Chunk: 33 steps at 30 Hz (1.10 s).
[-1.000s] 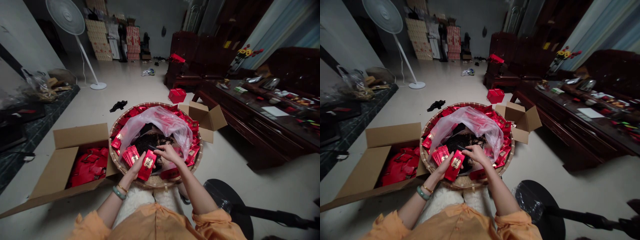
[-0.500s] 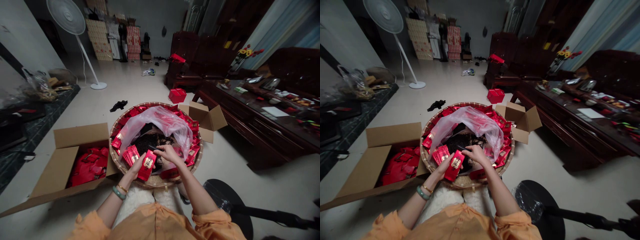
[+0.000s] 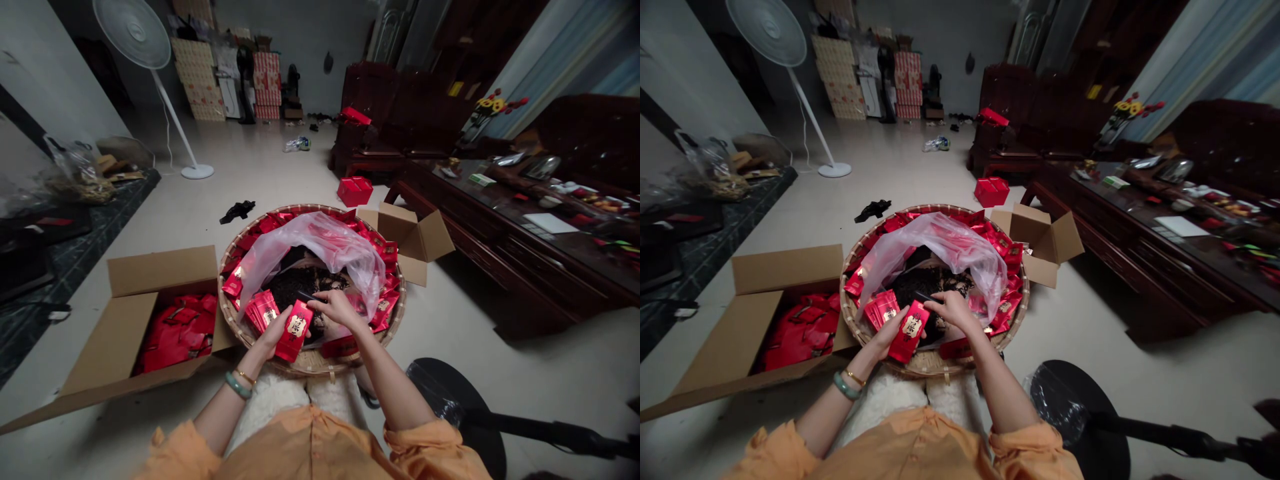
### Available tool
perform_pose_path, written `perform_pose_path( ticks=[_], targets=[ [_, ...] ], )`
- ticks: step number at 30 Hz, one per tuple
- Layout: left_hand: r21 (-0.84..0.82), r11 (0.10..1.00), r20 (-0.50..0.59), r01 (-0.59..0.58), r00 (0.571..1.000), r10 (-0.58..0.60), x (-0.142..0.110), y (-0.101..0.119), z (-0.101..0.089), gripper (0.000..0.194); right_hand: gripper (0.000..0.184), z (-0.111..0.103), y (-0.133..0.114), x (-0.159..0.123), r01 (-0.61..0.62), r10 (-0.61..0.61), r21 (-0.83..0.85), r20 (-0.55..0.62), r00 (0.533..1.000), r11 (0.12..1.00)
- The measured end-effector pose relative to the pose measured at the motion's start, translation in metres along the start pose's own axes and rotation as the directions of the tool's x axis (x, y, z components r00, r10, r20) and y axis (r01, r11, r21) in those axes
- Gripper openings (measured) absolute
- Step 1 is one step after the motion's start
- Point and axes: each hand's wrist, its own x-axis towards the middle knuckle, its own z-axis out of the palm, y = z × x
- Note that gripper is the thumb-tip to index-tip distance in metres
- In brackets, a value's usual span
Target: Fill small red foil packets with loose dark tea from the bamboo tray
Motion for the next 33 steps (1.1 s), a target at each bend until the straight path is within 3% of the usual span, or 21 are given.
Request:
perform_pose_path(
  ticks=[17,26,33],
  targets=[
    [0.005,0.999,-0.008,0.040,0.999,-0.040,-0.0031,0.0042,0.0045,0.055,0.039,0.0015,0.0002,-0.0018,-0.025,0.025,0.013,-0.002,1.000,1.000],
    [0.023,1.000,-0.039,0.014,0.999,-0.013,-0.0055,0.0087,0.0076,0.056,0.050,-0.0072,0.0046,-0.0037,-0.181,0.181,0.184,0.020,0.983,0.966],
    [0.028,0.999,-0.035,0.044,0.998,-0.043,-0.0033,0.0058,0.0074,0.055,0.037,-0.0024,-0.0002,-0.0025,0.000,0.000,0.029,-0.012,1.000,1.000]
  ],
)
